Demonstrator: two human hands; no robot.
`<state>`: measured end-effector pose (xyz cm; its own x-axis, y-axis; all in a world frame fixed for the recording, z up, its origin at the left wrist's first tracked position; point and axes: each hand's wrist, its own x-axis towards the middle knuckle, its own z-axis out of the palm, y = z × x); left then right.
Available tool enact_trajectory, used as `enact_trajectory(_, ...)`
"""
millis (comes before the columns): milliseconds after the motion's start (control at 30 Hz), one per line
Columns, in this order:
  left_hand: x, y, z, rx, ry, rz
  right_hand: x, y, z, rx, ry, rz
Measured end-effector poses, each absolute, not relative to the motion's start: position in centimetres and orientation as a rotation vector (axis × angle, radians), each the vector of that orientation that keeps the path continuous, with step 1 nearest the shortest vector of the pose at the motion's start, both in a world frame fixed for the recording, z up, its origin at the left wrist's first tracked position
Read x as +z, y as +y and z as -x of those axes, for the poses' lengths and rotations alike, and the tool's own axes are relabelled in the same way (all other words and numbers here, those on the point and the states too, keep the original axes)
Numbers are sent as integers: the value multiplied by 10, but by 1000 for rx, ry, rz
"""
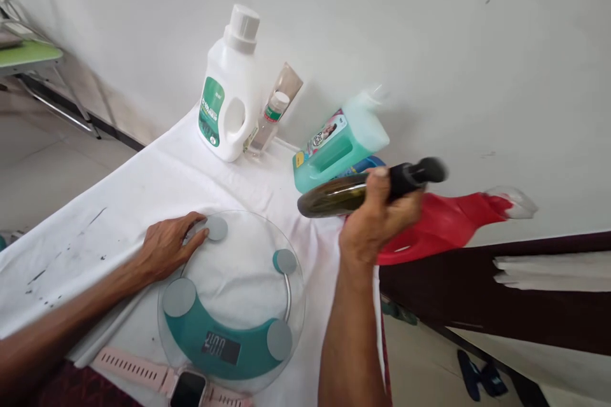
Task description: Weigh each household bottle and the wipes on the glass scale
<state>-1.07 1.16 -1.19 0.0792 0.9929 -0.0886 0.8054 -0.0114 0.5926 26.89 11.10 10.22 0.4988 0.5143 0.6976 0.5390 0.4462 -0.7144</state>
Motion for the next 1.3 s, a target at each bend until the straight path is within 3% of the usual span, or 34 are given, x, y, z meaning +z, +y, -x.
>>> enact_trajectory(133,-11,12,10,470,1800,-1865,131,62,-247,187,-1262,1030)
enact_trajectory(367,-9,13,11,449,1802,-1889,97,0,-204,536,-1292,1104)
enact_trajectory(600,-9,15,11,477,1827,-1899,80,-20,-197,520,-1361,1295)
enact_trajectory(867,-12,16,10,491,1842,-1919,73,-34,-206,462,-1416,1207)
enact_trajectory(1200,-14,16,9,517,1871,-1929,-41,-63,-307,392,-789,1601)
enact_trajectory(1300,-13,16,9,540,1871,-1930,-53,-65,-311,383,-786,1614)
